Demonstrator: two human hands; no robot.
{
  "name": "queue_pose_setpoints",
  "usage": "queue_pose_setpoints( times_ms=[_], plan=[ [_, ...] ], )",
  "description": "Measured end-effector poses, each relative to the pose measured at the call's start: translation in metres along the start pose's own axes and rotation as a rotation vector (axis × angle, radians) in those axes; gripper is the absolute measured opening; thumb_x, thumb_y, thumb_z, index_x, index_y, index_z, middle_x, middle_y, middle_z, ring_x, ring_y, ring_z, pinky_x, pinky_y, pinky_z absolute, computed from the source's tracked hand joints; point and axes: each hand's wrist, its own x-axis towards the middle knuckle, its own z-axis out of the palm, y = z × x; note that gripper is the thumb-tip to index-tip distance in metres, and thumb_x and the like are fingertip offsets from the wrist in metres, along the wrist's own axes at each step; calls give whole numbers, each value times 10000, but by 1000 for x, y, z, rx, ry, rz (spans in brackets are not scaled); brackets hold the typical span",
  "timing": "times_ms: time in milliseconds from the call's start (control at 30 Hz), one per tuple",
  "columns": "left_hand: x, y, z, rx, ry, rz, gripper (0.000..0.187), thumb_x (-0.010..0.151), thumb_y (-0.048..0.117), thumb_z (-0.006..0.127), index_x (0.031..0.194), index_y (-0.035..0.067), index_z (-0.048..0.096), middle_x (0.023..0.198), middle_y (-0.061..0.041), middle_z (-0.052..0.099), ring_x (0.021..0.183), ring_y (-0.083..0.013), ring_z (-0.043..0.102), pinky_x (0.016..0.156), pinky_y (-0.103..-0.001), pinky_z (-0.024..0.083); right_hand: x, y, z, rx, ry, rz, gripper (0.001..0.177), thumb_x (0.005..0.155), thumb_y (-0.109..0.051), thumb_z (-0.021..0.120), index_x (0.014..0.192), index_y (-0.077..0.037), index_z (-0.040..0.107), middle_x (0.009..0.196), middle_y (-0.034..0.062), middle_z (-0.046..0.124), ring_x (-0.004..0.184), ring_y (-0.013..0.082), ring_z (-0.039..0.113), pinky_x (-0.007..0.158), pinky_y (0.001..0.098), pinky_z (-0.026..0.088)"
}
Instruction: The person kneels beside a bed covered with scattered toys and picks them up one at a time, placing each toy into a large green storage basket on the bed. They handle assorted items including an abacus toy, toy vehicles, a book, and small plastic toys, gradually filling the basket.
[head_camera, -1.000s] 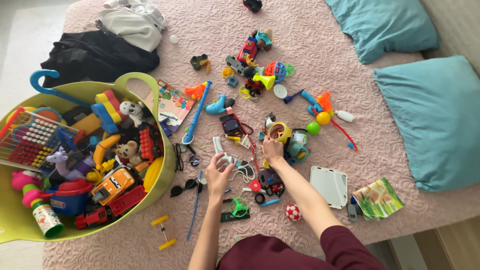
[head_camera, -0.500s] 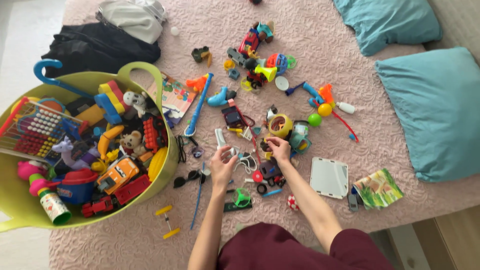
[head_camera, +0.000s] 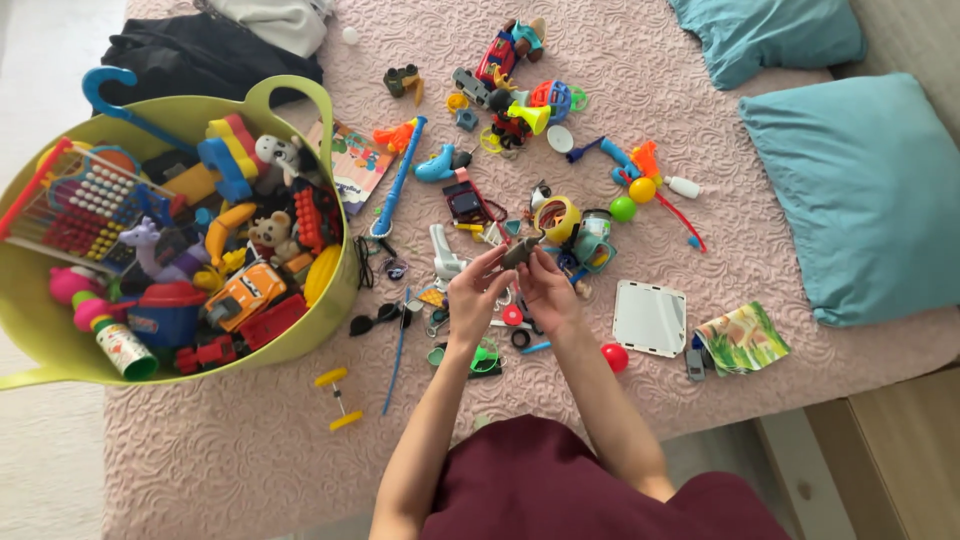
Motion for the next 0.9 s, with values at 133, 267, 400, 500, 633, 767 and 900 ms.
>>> queue_pose_setpoints(
  times_ms=[133,267,400,500,633,767,900],
  plan=[
    [-8,0,-1,6,45,94,419,936,-40,742,1350,-31,679,1159,-98,751,1021,-125,709,875,-248,571,-28,8,26,22,-81,-22,240,983,-51,648,1216,-96,690,1157,92,735,992,184,716,871,266,605],
    [-17,25,-4,-32,56,79,396,905,-51,744,1297,-26,700,1120,-77,764,971,-113,718,841,-242,581,-55,2,55,-344,-184,-292,234,1001,-19,694,1234,-50,690,1148,77,714,1018,169,696,901,286,570],
    [-22,45,-9,-3,2,68,383,890,-64,741,1268,-14,709,1118,-72,765,969,-119,731,846,-252,591,-95,-17,120,-639,-236,-540,313,936,-40,716,1247,-38,680,1194,54,730,1048,105,691,926,257,568],
    [-26,57,-9,73,-59,129,379,868,-71,758,1241,-15,719,1127,-86,768,992,-141,750,880,-265,605,-94,-31,115,-768,-157,-548,223,980,-30,709,1201,-9,732,1109,77,755,927,108,695,843,250,571],
    [-28,71,-7,122,-82,190,379,857,-58,778,1229,-9,723,1119,-94,777,996,-149,756,887,-274,613,-99,-38,119,-842,-167,-605,128,979,12,714,1102,16,751,1031,92,755,872,117,694,788,245,559],
    [-32,71,-8,127,-60,198,372,858,-59,779,1224,-16,727,1127,-101,780,1020,-143,748,918,-273,605,-105,-39,122,-791,-167,-600,121,949,41,694,1055,46,752,992,128,767,851,169,742,805,297,630],
    [-30,61,-11,22,-37,163,352,876,-68,763,1224,-26,728,1130,-106,778,1019,-133,740,913,-271,601,-102,-40,121,-768,-165,-616,129,947,49,701,1064,64,753,976,153,765,839,197,752,814,329,643]
  ],
)
